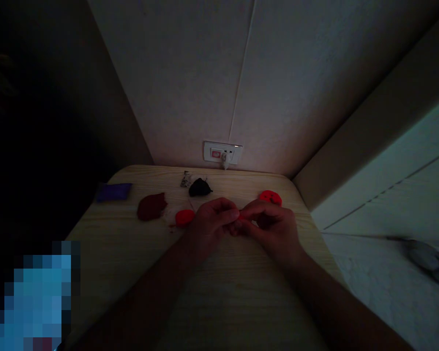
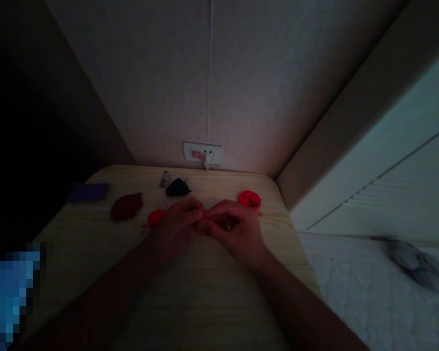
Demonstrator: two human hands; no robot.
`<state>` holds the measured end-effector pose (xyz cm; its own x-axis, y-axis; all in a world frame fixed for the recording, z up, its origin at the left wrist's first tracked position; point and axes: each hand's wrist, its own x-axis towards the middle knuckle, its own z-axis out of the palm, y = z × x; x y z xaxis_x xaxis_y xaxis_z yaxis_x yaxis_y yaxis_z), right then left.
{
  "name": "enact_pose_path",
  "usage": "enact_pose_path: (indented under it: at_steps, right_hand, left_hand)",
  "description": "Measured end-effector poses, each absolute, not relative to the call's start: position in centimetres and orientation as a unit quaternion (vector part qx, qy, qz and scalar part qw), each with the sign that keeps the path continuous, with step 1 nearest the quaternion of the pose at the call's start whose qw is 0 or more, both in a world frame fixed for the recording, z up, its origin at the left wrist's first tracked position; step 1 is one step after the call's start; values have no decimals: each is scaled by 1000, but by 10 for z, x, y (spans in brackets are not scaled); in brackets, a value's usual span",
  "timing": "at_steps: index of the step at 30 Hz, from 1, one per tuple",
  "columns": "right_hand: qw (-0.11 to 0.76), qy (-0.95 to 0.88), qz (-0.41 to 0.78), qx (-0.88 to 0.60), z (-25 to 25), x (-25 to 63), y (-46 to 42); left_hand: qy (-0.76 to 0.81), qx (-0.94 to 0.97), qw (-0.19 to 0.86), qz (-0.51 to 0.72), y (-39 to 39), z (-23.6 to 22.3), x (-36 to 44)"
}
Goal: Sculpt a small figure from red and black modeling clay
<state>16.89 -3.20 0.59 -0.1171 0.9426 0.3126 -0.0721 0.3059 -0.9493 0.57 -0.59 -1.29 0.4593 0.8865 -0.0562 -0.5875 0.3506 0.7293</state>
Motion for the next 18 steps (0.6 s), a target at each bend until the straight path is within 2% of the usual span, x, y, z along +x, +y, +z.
enact_pose_path:
  at_steps: [5, 12, 18]
  right_hand:
    - [547, -621, 404, -390, 5, 169, -33]
    - [560, -609, 396, -398, 3, 168, -34]
    - [536, -655, 337, -414, 3, 170, -35]
  left_hand:
    - [243, 322, 777, 484, -5, -13, 7]
    - [239, 332, 772, 487, -4, -15, 8]
    - [248, 328, 763, 499, -5, -14, 8]
